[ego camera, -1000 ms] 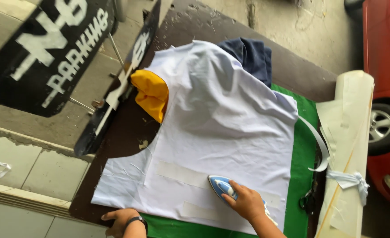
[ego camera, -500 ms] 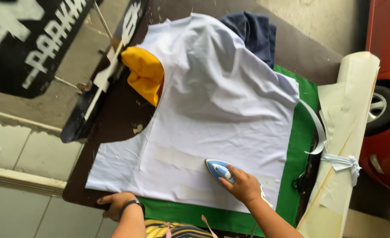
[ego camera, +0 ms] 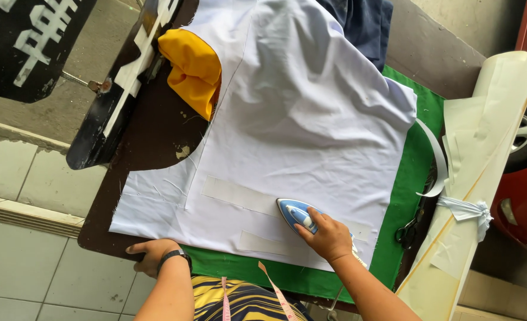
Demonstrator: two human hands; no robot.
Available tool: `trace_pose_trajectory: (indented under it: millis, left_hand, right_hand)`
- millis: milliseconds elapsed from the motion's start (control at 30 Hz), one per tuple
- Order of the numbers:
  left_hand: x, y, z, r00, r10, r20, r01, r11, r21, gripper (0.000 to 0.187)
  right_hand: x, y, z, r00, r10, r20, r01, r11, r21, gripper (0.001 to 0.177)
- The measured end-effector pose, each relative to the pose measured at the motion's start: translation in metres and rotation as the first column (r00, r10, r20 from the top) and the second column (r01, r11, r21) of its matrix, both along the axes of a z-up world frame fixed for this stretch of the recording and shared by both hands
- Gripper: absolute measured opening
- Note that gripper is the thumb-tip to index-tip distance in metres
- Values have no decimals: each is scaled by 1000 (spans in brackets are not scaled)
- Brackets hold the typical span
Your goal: The person irons a white fabric piece laid on a green table using a blue iron. After ironing, they use scissors to cut along the edges of the fabric and remove excess material.
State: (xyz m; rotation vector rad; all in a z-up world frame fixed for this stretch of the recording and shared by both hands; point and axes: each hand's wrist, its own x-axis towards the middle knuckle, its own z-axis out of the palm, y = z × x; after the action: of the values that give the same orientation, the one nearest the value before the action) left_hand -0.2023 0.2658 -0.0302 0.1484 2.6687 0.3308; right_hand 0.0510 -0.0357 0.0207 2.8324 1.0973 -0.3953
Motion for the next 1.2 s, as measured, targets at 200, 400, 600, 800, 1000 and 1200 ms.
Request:
trace_pose_trajectory:
  millis: [200,400,600,800,1000,1200]
  left_hand:
    - [-4,-2,-4,1000,-7,-10,7,1000,8,75]
    - [-4,-5,-1,1000,-10,1,10,999,38,76]
    - [-5,-19,-2,995,-102,22,102,995,4,76]
    - [-2,-10,-3,994,-107,5,107,994,9,76]
    - [4,-12,3,995,-103,10,103,995,5,77]
    - [2,-8,4,995,-104,10,104,995,7,79]
  right_hand:
    - [-1,5,8,993,-83,-90,78,996,-53,61]
    - [-1,9,14,980,-141,-137,124,985,-124,62]
    - [16,-32,32,999,37,-36,-36,999,32,56]
    - [35,-55,58,994,-27,-109,20,998,-66,60]
    - [26,-34,57,988,-40,-148,44,999,23,58]
    - [23,-11,35,991,20,-132,-5,994,107,59]
